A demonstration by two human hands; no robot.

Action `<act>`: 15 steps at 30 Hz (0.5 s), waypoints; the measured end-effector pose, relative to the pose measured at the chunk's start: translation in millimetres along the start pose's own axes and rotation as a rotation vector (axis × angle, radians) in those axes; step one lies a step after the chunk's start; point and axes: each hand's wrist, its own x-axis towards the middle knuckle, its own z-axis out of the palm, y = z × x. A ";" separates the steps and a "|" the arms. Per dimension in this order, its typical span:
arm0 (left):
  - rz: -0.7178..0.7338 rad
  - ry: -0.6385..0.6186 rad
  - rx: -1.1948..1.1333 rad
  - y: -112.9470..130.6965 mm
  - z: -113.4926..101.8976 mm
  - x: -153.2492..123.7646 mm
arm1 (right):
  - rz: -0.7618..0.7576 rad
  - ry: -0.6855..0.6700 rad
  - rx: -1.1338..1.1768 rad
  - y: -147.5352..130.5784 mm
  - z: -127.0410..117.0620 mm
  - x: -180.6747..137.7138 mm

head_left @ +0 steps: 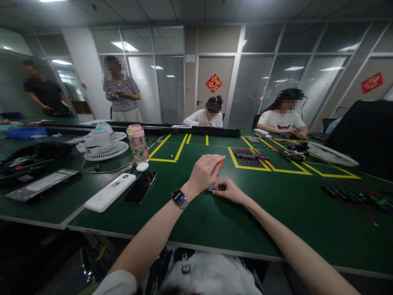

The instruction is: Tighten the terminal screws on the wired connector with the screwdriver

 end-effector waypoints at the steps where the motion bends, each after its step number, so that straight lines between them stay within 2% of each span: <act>1: -0.011 0.002 -0.006 -0.1 0.7 -0.5 | -0.039 0.042 -0.022 1.1 1.5 -2.7; 3: -0.046 0.015 -0.001 -0.1 1.7 -1.4 | -0.087 0.070 -0.066 2.8 4.0 -7.1; 7: -0.107 0.007 -0.015 1.2 0.5 -1.4 | -0.087 0.077 -0.094 2.6 5.8 -8.9; 11: -0.149 -0.023 -0.188 3.2 0.9 0.6 | -0.110 0.083 -0.141 -0.4 5.7 -8.4; 15: -0.268 0.030 -0.350 2.2 6.2 1.1 | -0.130 0.077 -0.165 -1.7 5.8 -9.0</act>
